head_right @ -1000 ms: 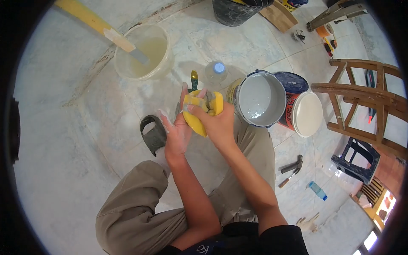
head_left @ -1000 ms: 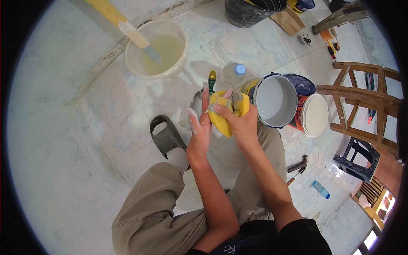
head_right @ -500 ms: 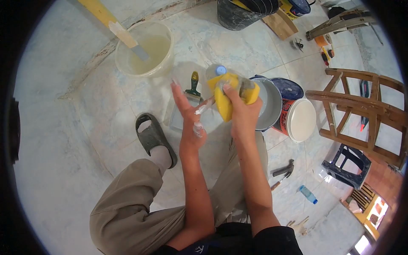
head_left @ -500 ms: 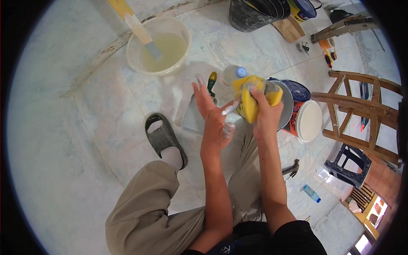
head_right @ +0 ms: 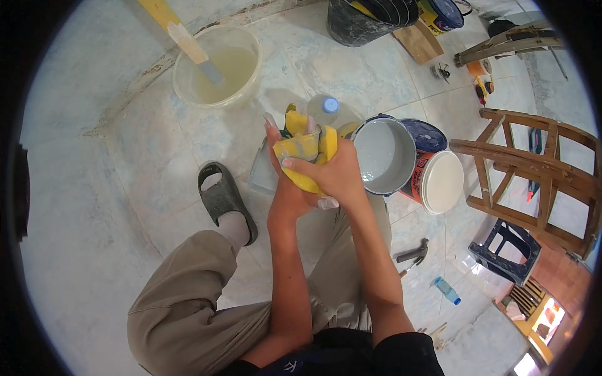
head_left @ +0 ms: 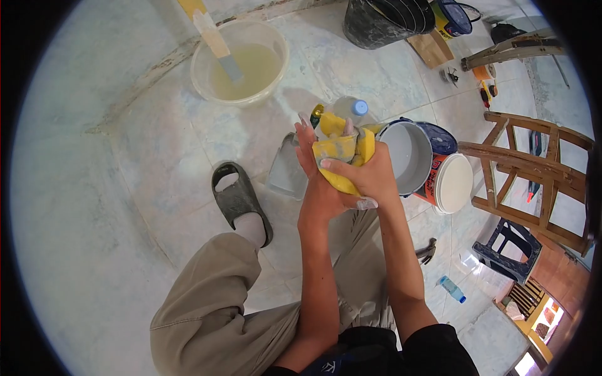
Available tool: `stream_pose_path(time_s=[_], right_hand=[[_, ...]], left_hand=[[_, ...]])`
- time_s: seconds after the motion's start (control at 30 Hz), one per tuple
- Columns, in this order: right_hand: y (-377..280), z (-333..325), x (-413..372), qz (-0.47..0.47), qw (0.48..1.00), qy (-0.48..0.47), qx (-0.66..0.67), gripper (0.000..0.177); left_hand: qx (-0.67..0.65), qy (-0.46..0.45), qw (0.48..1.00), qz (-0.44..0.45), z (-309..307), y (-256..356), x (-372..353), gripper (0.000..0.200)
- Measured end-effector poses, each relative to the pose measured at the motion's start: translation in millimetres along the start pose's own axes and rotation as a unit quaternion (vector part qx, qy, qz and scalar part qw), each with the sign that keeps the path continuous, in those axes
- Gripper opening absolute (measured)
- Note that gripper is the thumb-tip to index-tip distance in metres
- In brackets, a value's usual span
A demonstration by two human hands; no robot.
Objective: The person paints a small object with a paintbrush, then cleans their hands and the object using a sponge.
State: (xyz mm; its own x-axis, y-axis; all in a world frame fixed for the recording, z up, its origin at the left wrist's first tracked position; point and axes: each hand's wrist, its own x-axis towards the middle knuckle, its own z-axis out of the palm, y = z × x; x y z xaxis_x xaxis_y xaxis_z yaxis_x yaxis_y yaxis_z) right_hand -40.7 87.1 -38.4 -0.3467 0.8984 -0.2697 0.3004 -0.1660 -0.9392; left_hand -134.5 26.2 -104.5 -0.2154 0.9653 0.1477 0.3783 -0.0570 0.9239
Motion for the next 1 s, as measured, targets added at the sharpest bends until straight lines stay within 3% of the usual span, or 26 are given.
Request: stream_pose_path(time_s=[0.3,0.4,0.47,0.53,0.63,0.77,0.83,0.9,1.0], right_hand=[[-3,6,-1,-0.084,0.974,0.169,-0.122,0.037],[-15,8,2,-0.119,0.940,0.234,-0.217,0.033],[-17,4,11,-0.145,0.906,0.277,-0.287,0.031],[-14,-4,26,-0.173,0.860,0.326,-0.352,0.030],[-22,-16,45,-0.213,0.879,0.370,-0.211,0.028],[-38,-22,33,-0.190,0.917,0.327,-0.124,0.030],[-38,-25,20,-0.138,0.948,0.273,-0.092,0.035],[-32,-29,10,-0.092,0.972,0.213,-0.034,0.042],[-24,-28,-3,-0.041,0.987,0.146,0.063,0.043]], left_hand=[[-0.123,-0.007,0.991,-0.048,-1,14,1,0.147],[-0.028,-0.032,0.999,-0.007,-10,11,1,0.149],[-0.056,0.005,0.998,0.030,-8,9,2,0.148],[-0.027,-0.027,0.999,0.024,-15,14,-1,0.142],[-0.020,-0.013,1.000,0.004,-27,19,3,0.131],[-0.067,0.041,0.993,-0.090,-46,21,5,0.118],[-0.337,0.094,0.935,-0.067,-42,30,4,0.113],[-0.601,0.129,0.784,-0.087,-44,21,8,0.111],[-0.756,0.159,0.630,-0.081,-45,28,9,0.119]])
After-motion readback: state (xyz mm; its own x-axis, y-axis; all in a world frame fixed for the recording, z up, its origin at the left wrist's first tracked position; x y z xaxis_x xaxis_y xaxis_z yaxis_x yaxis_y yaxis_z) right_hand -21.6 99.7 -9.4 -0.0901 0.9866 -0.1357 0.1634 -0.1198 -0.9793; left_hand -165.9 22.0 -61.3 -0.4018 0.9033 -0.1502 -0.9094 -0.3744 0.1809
